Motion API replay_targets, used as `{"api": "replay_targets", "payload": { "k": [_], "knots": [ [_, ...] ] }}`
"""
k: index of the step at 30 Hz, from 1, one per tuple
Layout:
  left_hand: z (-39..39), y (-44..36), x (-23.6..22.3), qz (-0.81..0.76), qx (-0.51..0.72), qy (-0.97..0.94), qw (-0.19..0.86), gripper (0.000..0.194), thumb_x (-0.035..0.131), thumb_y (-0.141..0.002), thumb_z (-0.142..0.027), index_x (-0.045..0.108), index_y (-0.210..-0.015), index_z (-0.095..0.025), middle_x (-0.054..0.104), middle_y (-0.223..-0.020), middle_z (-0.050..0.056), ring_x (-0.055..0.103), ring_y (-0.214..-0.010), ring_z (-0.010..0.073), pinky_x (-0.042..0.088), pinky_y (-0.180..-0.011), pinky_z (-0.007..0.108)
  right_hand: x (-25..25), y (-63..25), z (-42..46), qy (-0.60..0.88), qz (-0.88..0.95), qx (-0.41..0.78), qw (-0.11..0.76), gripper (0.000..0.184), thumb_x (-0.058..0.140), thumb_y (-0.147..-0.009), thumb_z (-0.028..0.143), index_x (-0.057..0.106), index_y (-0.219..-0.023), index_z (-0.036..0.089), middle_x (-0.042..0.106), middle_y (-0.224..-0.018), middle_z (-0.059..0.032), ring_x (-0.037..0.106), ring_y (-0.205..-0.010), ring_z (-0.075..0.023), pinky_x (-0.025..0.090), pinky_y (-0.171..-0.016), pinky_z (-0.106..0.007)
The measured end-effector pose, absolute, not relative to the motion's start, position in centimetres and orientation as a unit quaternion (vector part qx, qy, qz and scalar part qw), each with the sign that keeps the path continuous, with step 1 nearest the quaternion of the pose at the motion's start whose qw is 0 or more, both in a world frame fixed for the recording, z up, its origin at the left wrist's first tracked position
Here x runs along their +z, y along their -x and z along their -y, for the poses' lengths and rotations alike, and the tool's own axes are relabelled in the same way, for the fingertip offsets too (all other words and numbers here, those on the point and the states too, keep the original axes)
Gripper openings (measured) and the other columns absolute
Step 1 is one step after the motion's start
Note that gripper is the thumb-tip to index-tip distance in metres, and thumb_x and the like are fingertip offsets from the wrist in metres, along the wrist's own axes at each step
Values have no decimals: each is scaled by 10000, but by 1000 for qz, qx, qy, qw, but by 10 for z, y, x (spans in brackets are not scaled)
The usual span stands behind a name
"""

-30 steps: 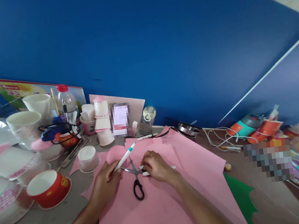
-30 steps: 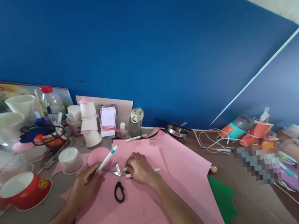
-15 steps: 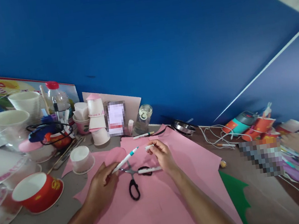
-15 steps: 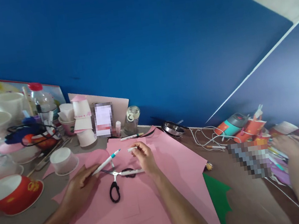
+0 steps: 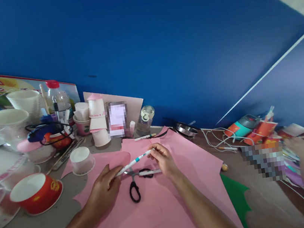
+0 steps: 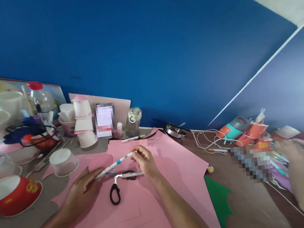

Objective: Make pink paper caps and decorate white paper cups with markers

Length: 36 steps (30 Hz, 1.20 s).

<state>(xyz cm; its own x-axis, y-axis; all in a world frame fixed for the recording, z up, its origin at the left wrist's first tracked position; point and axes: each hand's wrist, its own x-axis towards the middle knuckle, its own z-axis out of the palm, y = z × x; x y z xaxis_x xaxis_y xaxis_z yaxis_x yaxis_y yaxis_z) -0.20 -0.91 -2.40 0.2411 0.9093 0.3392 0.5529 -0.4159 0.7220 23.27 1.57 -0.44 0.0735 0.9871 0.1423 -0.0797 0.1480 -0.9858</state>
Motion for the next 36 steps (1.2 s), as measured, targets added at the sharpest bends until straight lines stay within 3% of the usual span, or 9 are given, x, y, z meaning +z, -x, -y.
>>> {"api": "replay_targets", "payload": {
  "k": [20,36],
  "knots": [
    [10,4,-31,-472,388,-766,200,324,433,-893,-287,694,-1061,-192,718,-989,90,653,-960,236,529,-825,326,5,-222,-2,511,617,387,456,199,553,-841,357,625,-894,179,552,-677,16,475,-606,-125,388,-586,-242],
    [9,7,-36,-447,378,-799,140,318,376,-930,-211,656,-1070,-160,702,-969,98,653,-886,208,546,-785,317,3,-214,5,456,613,472,440,180,557,-865,370,561,-864,190,523,-625,38,446,-549,-99,386,-525,-225]
  ]
}}
